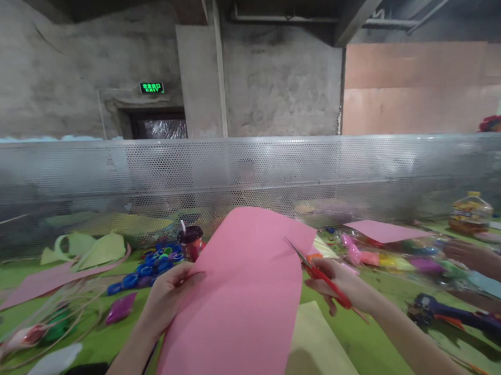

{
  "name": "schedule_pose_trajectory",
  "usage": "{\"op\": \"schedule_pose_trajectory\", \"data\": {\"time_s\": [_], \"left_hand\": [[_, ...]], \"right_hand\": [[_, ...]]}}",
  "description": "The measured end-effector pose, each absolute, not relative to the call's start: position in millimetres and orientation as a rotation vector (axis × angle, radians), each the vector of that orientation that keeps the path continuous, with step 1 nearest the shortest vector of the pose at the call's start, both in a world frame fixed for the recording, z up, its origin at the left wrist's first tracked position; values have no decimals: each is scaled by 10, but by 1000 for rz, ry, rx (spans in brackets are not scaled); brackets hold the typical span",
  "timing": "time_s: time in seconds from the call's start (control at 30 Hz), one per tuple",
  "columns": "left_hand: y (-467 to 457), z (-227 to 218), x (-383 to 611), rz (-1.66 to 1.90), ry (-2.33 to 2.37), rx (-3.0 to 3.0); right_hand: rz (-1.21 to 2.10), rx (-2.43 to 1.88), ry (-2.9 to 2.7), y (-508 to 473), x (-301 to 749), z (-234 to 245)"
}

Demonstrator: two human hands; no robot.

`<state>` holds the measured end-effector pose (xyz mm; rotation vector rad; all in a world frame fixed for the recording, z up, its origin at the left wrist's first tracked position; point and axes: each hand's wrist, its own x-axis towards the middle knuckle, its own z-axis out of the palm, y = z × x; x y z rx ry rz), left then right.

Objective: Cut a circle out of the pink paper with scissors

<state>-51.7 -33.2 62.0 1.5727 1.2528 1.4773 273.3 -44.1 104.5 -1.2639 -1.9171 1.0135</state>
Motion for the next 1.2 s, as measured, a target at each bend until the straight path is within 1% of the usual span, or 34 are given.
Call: {"op": "schedule_pose_trajectory", "data": {"time_s": [0.4,0.67,1.2], "left_hand": [[-343,630,-511,1386,1293,1688],[-383,638,-463,1394,1305,1726],[-401,661,-453,1359,1322,1770]], "right_hand": [[1022,-1225,-1988,-444,2785,1027],[1055,-1166,-1839,-444,2660,953],[1013,-1249,-1887,-429,2694,965]]}}
